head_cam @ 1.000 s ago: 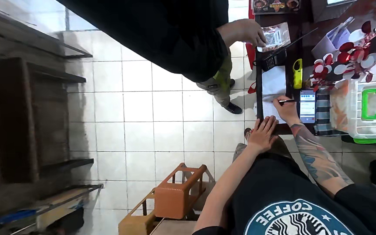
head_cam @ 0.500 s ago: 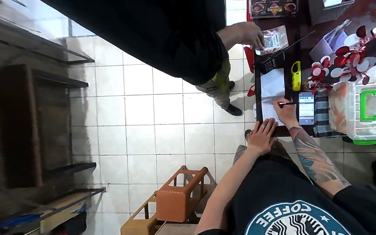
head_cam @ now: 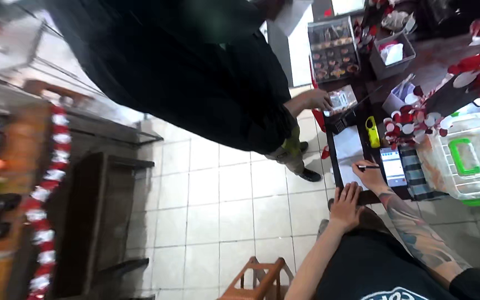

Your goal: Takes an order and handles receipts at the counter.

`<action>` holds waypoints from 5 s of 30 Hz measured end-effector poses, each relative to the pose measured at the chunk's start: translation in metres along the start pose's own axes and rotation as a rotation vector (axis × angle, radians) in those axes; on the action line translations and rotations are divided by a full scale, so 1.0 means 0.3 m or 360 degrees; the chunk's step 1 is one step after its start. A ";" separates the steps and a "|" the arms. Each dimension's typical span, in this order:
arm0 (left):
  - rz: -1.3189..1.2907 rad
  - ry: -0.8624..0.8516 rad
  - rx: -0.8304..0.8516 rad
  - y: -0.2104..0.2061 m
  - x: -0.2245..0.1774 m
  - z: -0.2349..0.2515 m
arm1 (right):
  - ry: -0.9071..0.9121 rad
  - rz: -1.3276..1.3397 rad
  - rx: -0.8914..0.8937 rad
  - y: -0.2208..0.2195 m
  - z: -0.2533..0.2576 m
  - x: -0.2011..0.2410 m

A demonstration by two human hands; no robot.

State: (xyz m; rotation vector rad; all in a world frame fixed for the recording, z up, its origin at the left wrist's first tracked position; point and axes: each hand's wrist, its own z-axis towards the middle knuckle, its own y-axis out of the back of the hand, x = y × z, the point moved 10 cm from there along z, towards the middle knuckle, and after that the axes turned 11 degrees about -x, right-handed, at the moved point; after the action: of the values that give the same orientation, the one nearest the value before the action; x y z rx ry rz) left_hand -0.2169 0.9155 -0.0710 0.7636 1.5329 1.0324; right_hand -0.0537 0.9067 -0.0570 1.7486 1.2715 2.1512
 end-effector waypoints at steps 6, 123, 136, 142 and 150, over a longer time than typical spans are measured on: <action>0.0020 0.0009 0.0009 0.044 -0.014 0.000 | 0.0025 0.0094 -0.0086 0.019 -0.007 0.035; 0.0087 -0.0120 0.0281 -0.039 0.022 0.010 | -0.0048 0.0233 -0.0332 0.068 -0.013 -0.042; 0.0061 -0.0104 0.0383 -0.051 0.028 0.016 | -0.0068 0.0260 -0.0359 0.089 -0.038 -0.042; 0.0058 -0.0126 0.0279 -0.041 0.023 0.013 | -0.0115 0.0209 -0.0361 0.090 -0.029 -0.054; -0.0002 -0.0137 0.0082 0.033 0.020 0.021 | -0.0120 0.0081 -0.0395 0.092 -0.006 -0.039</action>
State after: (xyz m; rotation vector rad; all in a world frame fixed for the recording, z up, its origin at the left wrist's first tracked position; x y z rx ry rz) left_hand -0.2125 0.9261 -0.0648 0.8322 1.4908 0.9503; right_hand -0.0400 0.8816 -0.0483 1.7569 0.9074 2.1391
